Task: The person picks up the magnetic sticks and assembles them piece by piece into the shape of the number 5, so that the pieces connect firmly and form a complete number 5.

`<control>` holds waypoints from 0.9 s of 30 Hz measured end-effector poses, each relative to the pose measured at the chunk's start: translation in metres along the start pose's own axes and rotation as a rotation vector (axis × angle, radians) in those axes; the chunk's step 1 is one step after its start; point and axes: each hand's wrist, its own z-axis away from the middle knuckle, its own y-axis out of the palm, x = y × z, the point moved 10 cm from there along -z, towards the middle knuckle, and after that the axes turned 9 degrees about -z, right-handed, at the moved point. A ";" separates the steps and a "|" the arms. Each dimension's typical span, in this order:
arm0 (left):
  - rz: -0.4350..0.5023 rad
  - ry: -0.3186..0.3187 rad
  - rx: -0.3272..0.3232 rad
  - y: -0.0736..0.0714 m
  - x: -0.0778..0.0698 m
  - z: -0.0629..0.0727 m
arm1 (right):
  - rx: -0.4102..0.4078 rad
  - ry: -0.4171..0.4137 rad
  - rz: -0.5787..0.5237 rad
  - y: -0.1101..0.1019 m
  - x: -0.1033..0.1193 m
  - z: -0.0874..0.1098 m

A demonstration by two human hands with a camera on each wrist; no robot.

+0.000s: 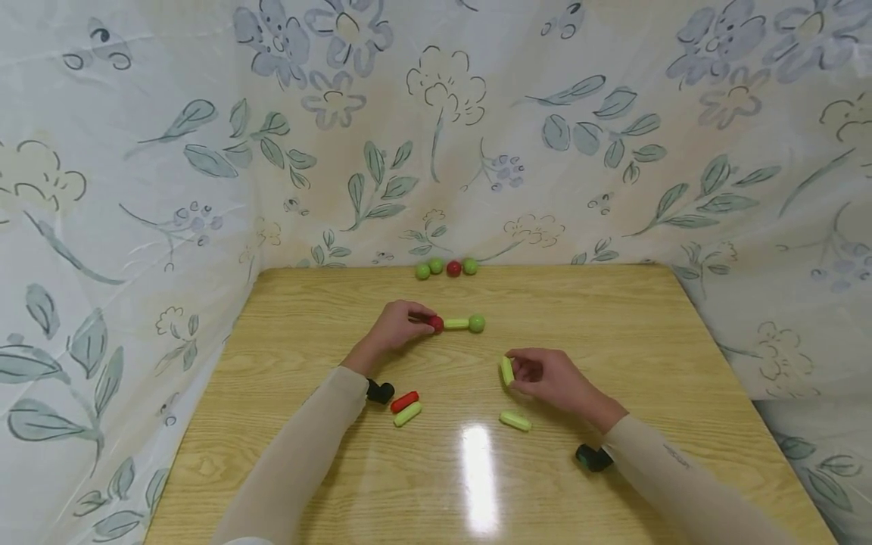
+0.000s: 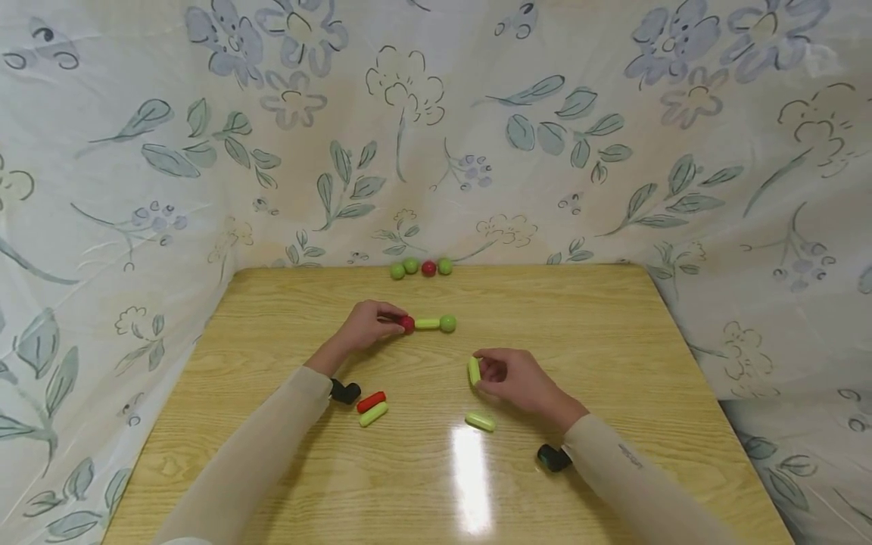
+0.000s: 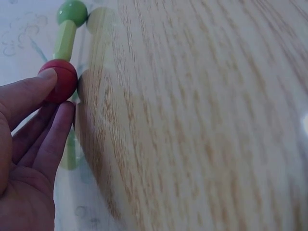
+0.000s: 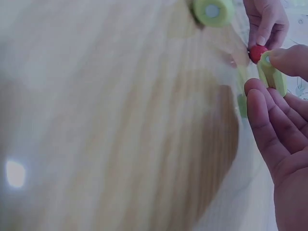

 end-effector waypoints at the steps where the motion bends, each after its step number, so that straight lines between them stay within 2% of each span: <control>1: 0.000 0.001 0.000 0.000 0.000 0.000 | -0.011 -0.001 -0.008 0.000 0.001 -0.003; 13: -0.016 0.009 0.008 0.001 0.000 -0.002 | -0.028 -0.018 -0.056 0.006 0.020 -0.036; 20: -0.031 0.003 0.005 0.000 -0.001 -0.003 | -0.033 0.004 -0.095 0.010 0.023 -0.054; 27: -0.042 0.006 0.000 0.000 -0.002 -0.005 | -0.030 -0.017 -0.152 0.019 0.025 -0.066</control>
